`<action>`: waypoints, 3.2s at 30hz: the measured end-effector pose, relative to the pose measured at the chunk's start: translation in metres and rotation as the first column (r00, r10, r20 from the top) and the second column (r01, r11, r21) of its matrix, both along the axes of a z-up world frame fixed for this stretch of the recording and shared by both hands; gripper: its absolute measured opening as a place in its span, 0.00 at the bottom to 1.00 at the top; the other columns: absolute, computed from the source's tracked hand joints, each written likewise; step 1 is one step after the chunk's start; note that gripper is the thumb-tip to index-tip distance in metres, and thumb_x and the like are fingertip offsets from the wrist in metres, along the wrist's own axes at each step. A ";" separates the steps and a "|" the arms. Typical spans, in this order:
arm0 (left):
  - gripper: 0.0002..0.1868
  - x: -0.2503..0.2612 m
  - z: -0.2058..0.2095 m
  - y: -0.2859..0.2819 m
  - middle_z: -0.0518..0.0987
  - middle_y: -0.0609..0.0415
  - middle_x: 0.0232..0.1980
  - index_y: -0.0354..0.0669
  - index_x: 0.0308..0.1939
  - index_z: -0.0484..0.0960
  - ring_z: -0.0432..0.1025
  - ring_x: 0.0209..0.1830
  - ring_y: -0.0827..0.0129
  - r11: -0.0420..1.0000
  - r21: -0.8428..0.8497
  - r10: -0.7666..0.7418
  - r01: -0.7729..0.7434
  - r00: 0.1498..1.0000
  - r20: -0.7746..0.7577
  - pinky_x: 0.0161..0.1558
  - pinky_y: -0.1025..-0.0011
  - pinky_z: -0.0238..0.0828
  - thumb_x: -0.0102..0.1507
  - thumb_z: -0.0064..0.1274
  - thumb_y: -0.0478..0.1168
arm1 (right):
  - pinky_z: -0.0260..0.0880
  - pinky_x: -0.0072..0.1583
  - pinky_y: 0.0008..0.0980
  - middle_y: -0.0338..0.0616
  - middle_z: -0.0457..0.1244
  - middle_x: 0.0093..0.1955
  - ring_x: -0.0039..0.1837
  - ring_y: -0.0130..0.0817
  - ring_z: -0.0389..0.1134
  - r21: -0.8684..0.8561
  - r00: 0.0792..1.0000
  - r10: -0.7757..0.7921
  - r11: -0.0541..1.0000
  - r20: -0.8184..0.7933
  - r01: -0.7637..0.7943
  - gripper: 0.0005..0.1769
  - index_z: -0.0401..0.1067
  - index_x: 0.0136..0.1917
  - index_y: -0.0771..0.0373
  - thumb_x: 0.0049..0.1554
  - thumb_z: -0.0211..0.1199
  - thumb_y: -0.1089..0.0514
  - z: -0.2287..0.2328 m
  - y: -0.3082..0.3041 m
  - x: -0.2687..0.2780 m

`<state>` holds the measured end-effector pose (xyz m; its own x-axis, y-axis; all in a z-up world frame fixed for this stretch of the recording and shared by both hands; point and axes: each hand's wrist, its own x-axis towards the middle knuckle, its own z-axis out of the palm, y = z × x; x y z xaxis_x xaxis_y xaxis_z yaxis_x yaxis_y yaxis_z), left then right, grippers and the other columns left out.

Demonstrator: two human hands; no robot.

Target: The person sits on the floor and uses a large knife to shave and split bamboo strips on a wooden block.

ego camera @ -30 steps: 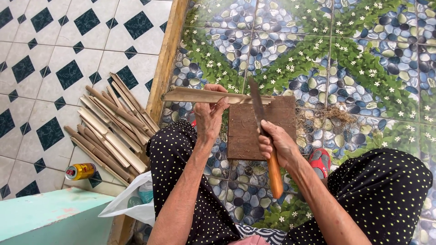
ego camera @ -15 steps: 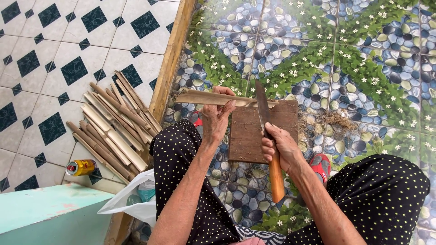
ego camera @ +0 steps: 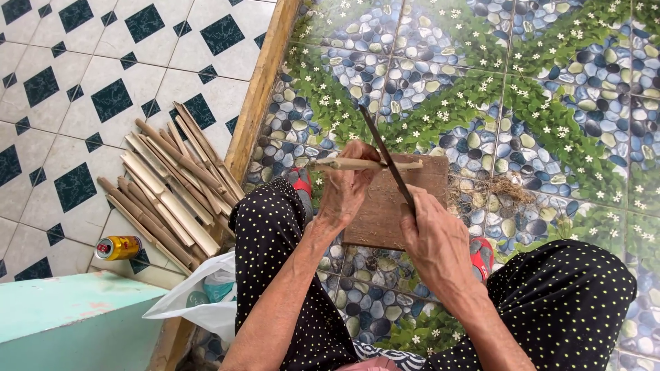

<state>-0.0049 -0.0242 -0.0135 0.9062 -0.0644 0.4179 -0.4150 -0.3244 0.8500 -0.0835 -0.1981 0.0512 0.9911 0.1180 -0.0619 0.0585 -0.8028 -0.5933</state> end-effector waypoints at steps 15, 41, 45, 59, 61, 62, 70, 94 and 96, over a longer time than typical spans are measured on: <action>0.01 -0.005 0.008 0.012 0.79 0.50 0.37 0.44 0.40 0.80 0.77 0.42 0.60 0.992 -0.066 -0.110 0.107 0.993 -0.031 0.47 0.66 0.76 0.67 0.55 0.34 | 0.75 0.39 0.35 0.47 0.72 0.41 0.35 0.36 0.74 -0.260 0.998 0.066 0.963 -0.019 -0.068 0.18 0.65 0.68 0.51 0.68 0.40 0.56 -0.085 -0.038 0.006; 0.04 -0.005 0.003 0.009 0.79 0.52 0.36 0.46 0.40 0.79 0.76 0.38 0.64 0.998 -0.056 -0.014 0.013 1.000 -0.024 0.45 0.66 0.75 0.67 0.58 0.39 | 0.74 0.34 0.32 0.42 0.65 0.28 0.28 0.31 0.67 -0.328 0.998 0.010 0.944 -0.069 -0.032 0.19 0.66 0.69 0.64 0.69 0.41 0.61 -0.079 -0.015 0.007; 0.03 -0.006 0.012 0.006 0.78 0.52 0.35 0.45 0.40 0.77 0.75 0.37 0.61 0.999 -0.038 -0.029 0.028 0.999 -0.014 0.44 0.65 0.75 0.70 0.53 0.37 | 0.79 0.42 0.43 0.53 0.71 0.38 0.37 0.43 0.76 -0.193 0.999 0.030 0.981 0.026 -0.024 0.19 0.63 0.70 0.55 0.68 0.43 0.60 -0.051 0.003 0.003; 0.06 0.000 0.010 -0.033 0.81 0.57 0.46 0.45 0.47 0.81 0.76 0.46 0.68 0.981 0.151 -0.139 0.123 0.986 0.097 0.47 0.71 0.77 0.68 0.54 0.31 | 0.49 0.32 0.30 0.33 0.52 0.24 0.26 0.25 0.49 0.469 0.950 -0.282 0.826 -0.136 0.313 0.24 0.75 0.70 0.49 0.62 0.59 0.48 -0.033 -0.041 0.020; 0.10 -0.008 0.018 -0.047 0.83 0.57 0.48 0.45 0.49 0.82 0.79 0.48 0.68 0.982 0.118 -0.163 0.150 0.981 0.103 0.46 0.72 0.78 0.67 0.55 0.28 | 0.50 0.33 0.30 0.33 0.51 0.23 0.28 0.25 0.49 0.589 0.949 -0.277 0.745 -0.152 0.312 0.27 0.75 0.71 0.52 0.59 0.63 0.50 -0.043 -0.044 0.017; 0.12 -0.011 0.017 -0.054 0.82 0.56 0.51 0.47 0.51 0.79 0.81 0.43 0.65 0.968 0.177 -0.199 0.177 0.972 0.121 0.41 0.72 0.81 0.66 0.54 0.28 | 0.55 0.32 0.29 0.34 0.57 0.24 0.27 0.25 0.53 0.641 0.952 -0.274 0.708 -0.137 0.296 0.16 0.80 0.52 0.56 0.57 0.65 0.46 -0.061 -0.049 0.018; 0.13 -0.012 0.017 -0.085 0.77 0.51 0.51 0.48 0.51 0.77 0.79 0.48 0.59 0.958 0.208 -0.240 0.200 0.952 0.191 0.44 0.65 0.84 0.65 0.54 0.28 | 0.59 0.25 0.30 0.39 0.56 0.21 0.21 0.27 0.54 0.906 0.943 -0.228 0.292 -0.244 0.305 0.20 0.70 0.45 0.66 0.54 0.69 0.46 -0.097 -0.061 0.019; 0.28 -0.008 -0.004 -0.107 0.86 0.57 0.42 0.50 0.45 0.83 0.80 0.38 0.69 0.990 0.005 -0.114 0.141 0.821 -0.559 0.36 0.69 0.78 0.62 0.47 0.68 | 0.59 0.25 0.27 0.60 0.71 0.46 0.22 0.25 0.48 0.917 0.875 -0.278 -0.163 -0.396 0.363 0.20 0.70 0.64 0.69 0.59 0.62 0.63 -0.043 -0.093 0.032; 0.31 -0.014 0.016 -0.105 0.85 0.50 0.48 0.44 0.59 0.82 0.79 0.47 0.66 0.869 -0.494 -0.398 -0.020 0.565 -0.722 0.58 0.63 0.79 0.57 0.58 0.57 | 0.57 0.25 0.23 0.58 0.70 0.50 0.23 0.23 0.48 0.882 0.917 -0.127 -0.349 -0.378 0.316 0.19 0.69 0.67 0.67 0.63 0.57 0.63 -0.056 -0.094 0.032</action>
